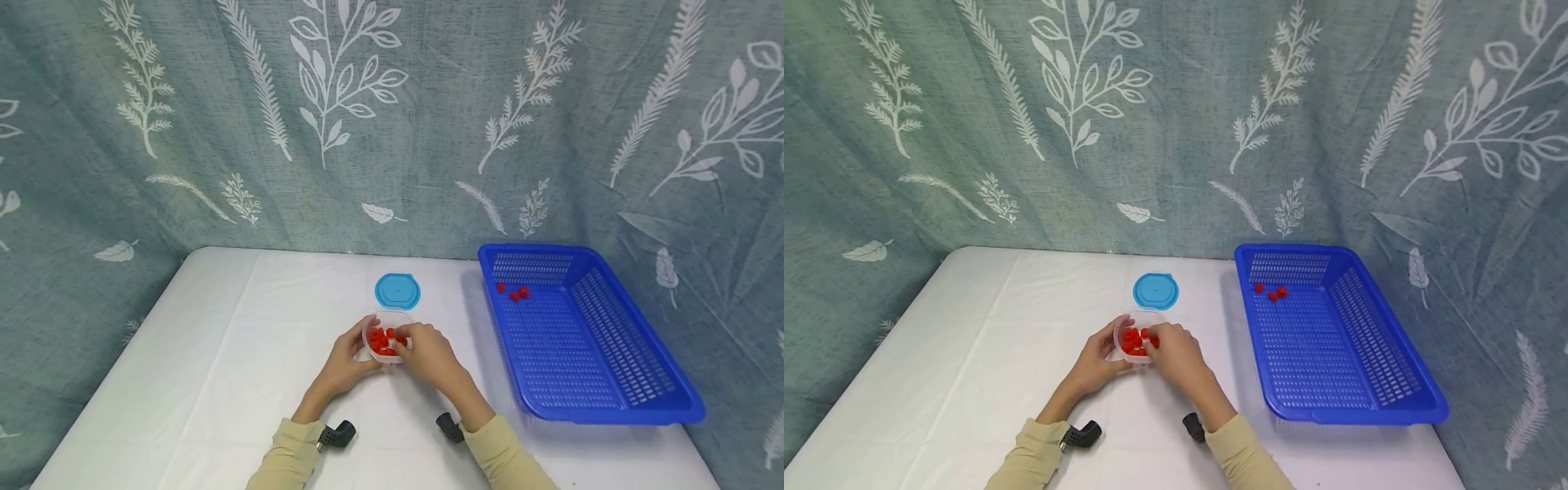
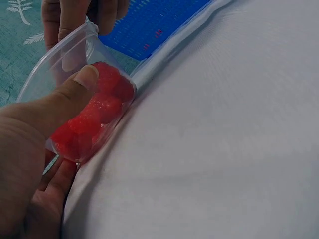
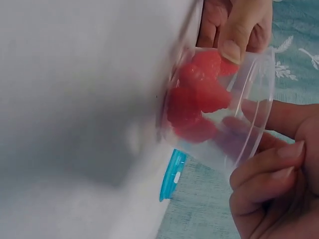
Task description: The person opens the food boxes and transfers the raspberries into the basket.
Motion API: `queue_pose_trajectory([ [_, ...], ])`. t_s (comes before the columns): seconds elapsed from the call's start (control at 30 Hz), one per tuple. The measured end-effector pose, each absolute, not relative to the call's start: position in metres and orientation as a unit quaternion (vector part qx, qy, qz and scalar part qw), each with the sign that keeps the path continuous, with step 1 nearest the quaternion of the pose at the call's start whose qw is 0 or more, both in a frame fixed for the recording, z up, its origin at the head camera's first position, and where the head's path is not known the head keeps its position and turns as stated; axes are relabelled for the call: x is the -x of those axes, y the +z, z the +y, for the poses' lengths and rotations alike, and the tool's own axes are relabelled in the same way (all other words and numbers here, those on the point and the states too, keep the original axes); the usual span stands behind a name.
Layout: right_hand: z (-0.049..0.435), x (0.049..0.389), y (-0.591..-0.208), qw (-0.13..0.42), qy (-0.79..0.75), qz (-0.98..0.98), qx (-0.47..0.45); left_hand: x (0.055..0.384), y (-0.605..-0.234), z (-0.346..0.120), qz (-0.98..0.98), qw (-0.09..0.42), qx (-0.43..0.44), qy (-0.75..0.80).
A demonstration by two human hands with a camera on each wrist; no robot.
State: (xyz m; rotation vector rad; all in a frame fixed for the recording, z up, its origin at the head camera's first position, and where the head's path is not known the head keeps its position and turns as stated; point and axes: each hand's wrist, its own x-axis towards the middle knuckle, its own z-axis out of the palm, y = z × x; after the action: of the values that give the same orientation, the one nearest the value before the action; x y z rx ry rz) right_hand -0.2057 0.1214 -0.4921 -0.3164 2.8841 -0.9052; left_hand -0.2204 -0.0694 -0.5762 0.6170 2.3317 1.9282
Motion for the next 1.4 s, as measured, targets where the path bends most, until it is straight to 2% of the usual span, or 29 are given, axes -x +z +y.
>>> queue_pose_trajectory([
  [0.23, 0.127, 0.209, -0.492, 0.073, -0.347, 0.93, 0.097, 0.22, -0.574, -0.07, 0.756, 0.036, -0.195, 0.623],
  [0.5, 0.116, 0.211, -0.489, 0.057, -0.23, 0.967, 0.097, 0.22, -0.577, -0.069, 0.756, 0.039, -0.197, 0.623],
  [0.9, 0.114, 0.214, -0.488, 0.103, -0.21, 0.965, 0.119, 0.221, -0.581, -0.069, 0.748, 0.026, -0.212, 0.629],
  [1.4, 0.111, 0.215, -0.488, 0.09, -0.221, 0.965, 0.107, 0.22, -0.577, -0.07, 0.756, 0.029, -0.211, 0.62],
])
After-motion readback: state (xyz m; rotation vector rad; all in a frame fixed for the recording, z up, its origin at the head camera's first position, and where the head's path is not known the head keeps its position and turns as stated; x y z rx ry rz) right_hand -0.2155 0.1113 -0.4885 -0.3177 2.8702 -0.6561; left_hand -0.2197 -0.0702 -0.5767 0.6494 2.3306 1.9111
